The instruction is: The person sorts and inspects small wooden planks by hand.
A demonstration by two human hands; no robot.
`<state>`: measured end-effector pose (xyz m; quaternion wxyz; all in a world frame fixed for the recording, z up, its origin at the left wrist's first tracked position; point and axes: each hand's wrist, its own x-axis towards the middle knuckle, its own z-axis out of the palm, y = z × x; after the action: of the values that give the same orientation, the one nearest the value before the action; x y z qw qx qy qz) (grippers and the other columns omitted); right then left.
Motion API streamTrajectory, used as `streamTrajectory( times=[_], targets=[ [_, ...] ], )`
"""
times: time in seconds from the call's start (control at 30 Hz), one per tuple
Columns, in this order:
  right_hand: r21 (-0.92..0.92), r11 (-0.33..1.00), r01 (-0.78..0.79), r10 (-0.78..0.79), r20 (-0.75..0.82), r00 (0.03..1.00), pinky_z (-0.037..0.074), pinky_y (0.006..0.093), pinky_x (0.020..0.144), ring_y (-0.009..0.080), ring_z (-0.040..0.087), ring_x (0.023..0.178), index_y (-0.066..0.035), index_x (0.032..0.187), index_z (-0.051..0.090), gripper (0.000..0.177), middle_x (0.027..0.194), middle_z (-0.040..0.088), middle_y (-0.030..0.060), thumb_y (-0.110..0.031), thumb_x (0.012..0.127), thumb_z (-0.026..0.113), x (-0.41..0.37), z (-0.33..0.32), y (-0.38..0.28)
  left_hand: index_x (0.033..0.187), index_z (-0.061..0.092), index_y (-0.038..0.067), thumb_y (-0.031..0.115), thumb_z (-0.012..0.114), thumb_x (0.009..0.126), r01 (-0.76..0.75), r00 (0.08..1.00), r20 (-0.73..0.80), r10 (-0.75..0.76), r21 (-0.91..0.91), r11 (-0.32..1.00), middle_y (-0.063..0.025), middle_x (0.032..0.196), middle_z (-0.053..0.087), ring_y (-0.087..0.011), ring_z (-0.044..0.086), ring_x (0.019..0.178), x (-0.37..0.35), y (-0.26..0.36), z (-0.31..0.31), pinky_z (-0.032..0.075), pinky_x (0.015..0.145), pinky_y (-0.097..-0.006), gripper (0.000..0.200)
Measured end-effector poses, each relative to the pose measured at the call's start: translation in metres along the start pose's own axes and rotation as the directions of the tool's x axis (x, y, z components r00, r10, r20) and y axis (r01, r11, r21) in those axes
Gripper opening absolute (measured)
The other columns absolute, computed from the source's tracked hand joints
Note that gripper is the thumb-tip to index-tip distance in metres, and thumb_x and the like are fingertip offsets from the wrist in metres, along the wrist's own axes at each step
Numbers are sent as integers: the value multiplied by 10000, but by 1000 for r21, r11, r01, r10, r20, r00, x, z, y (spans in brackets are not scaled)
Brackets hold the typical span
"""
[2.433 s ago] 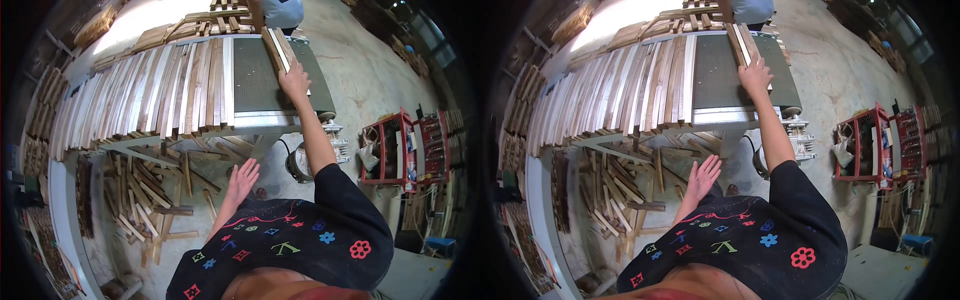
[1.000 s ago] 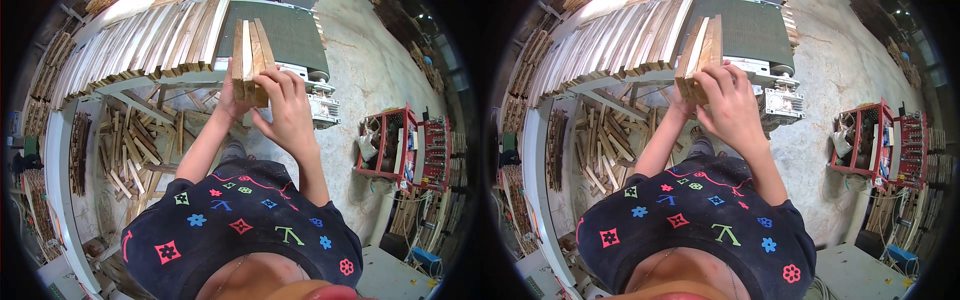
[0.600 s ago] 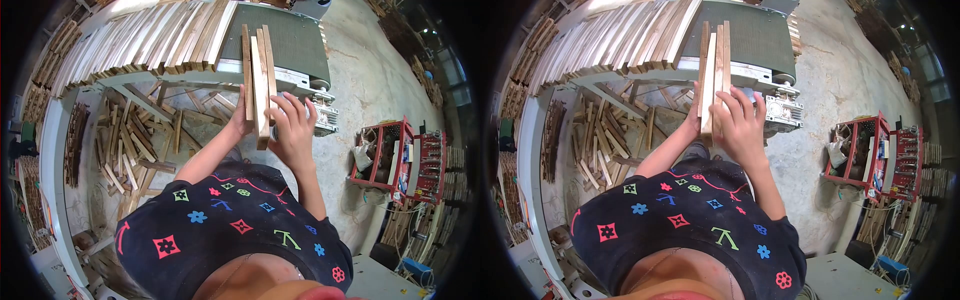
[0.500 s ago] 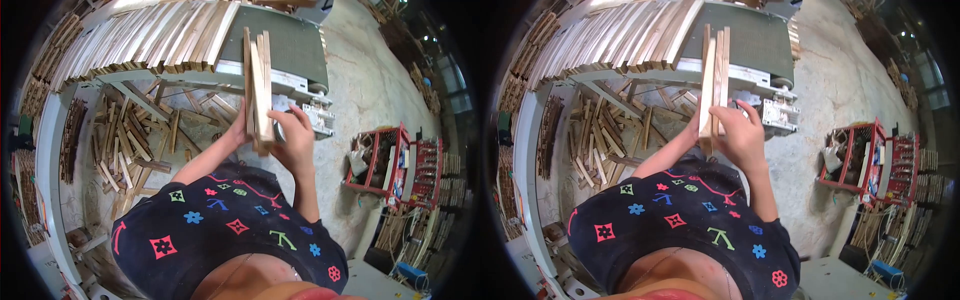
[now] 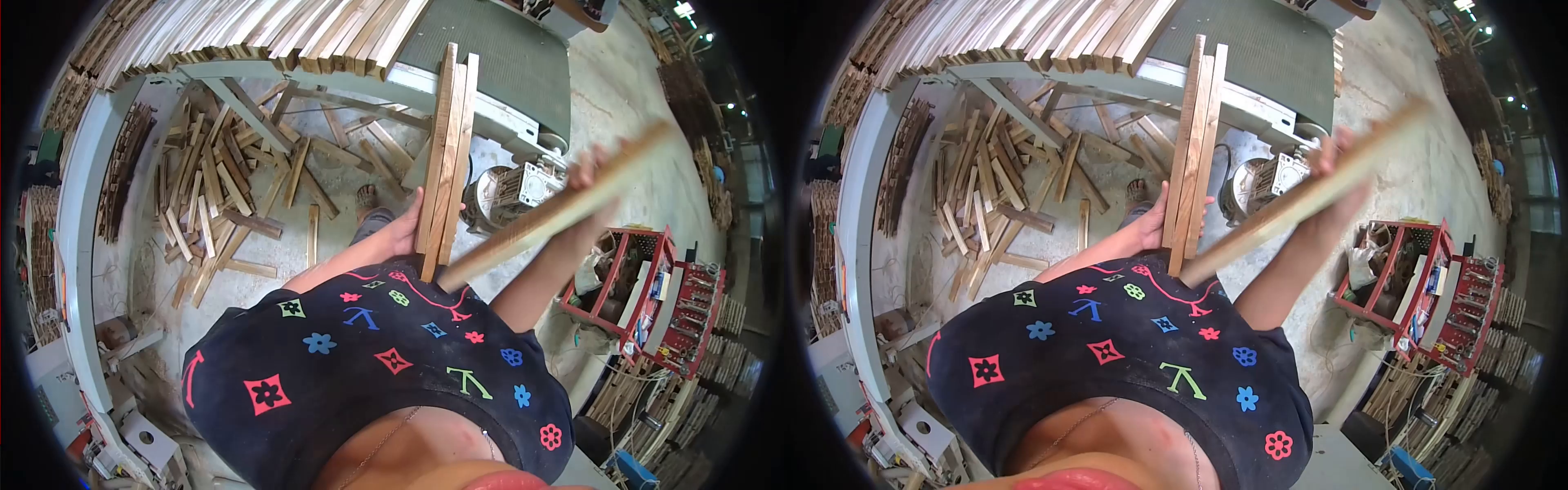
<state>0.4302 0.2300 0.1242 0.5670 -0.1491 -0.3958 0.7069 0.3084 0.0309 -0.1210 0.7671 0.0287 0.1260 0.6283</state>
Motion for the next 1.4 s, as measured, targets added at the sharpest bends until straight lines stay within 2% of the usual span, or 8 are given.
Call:
streamTrajectory(
  times=[0.13, 0.23, 0.5, 0.63, 0.87, 0.97, 1.17, 1.4],
  targets=[
    [-260, 848, -462, 439, -143, 887, 523, 245, 639, 114, 614, 759, -49, 1012, 562, 459, 989, 645, 98, -494, 1053, 461, -8, -33, 93, 1502, 419, 71, 798, 449, 864, -12, 999, -39, 13, 38, 999, -139, 1397, 570, -272, 585, 1254, -3, 7, 17, 496, 1060, -462, 968],
    [-871, 420, -254, 505, -8, 863, 392, 375, 1106, 258, 509, 1325, 30, 1491, 401, 609, 1407, 565, 164, -357, 1039, 530, -71, -52, 126, 1519, 410, 89, 731, 452, 928, -41, 987, -153, 50, 60, 997, -147, 1470, 522, -279, 532, 1334, -15, 15, 37, 457, 1099, -480, 874],
    [-585, 710, -392, 478, -9, 878, 422, 370, 1058, 267, 560, 1225, 21, 1388, 518, 448, 1333, 586, 214, -267, 1047, 551, -65, -26, 162, 1516, 401, 46, 676, 425, 976, 61, 996, -62, -63, -36, 997, -171, 1493, 492, -321, 503, 1361, -24, 26, 26, 360, 1159, -500, 830],
    [-876, 244, 417, -28, 424, 905, 360, 525, 1097, 444, 501, 1269, -21, 1332, 569, 532, 1317, 568, 252, -335, 926, 704, -34, -15, 167, 1522, 383, 36, 659, 419, 984, 41, 999, 40, -37, -110, 993, -212, 1494, 478, -379, 481, 1371, -25, 39, 30, 356, 1160, -517, 824],
    [57, 445, 893, 707, 590, -390, 506, 475, 921, 329, 663, 661, -64, 995, 639, 716, 628, 602, 85, -701, 990, 311, 34, 65, 193, 1523, 401, 99, 670, 464, 958, 98, 993, 81, -87, -133, 986, -205, 1461, 510, -363, 514, 1343, -28, 42, 42, 415, 1116, -519, 806],
    [93, 448, 889, 723, 547, -422, 558, 415, 679, 303, 647, 574, -73, 872, 616, 762, 554, 573, 69, -743, 974, 267, 52, 87, 188, 1556, 341, 89, 704, 413, 950, 31, 998, 66, -11, -316, 948, -272, 1528, 404, -411, 481, 1355, -15, 29, 18, 383, 1115, -590, 866],
    [-862, -69, 503, 236, 476, 847, 545, 472, 647, 445, 692, 775, 16, 1029, 585, 573, 826, 694, 275, -548, 1016, 481, 45, 117, 105, 1513, 399, 87, 663, 438, 974, -40, 989, -148, 28, -79, 996, -156, 1456, 521, -266, 551, 1296, -10, 22, 3, 468, 1082, -446, 789],
    [-991, -119, 68, 309, 28, 951, 500, 539, 819, 514, 641, 894, 59, 947, 618, 617, 888, 663, 332, -506, 1042, 390, 36, 45, 167, 1528, 368, 105, 651, 378, 987, -50, 986, -161, 46, -19, 999, -133, 1484, 495, -264, 519, 1337, -6, 51, 18, 446, 1112, -455, 769]
  ],
)
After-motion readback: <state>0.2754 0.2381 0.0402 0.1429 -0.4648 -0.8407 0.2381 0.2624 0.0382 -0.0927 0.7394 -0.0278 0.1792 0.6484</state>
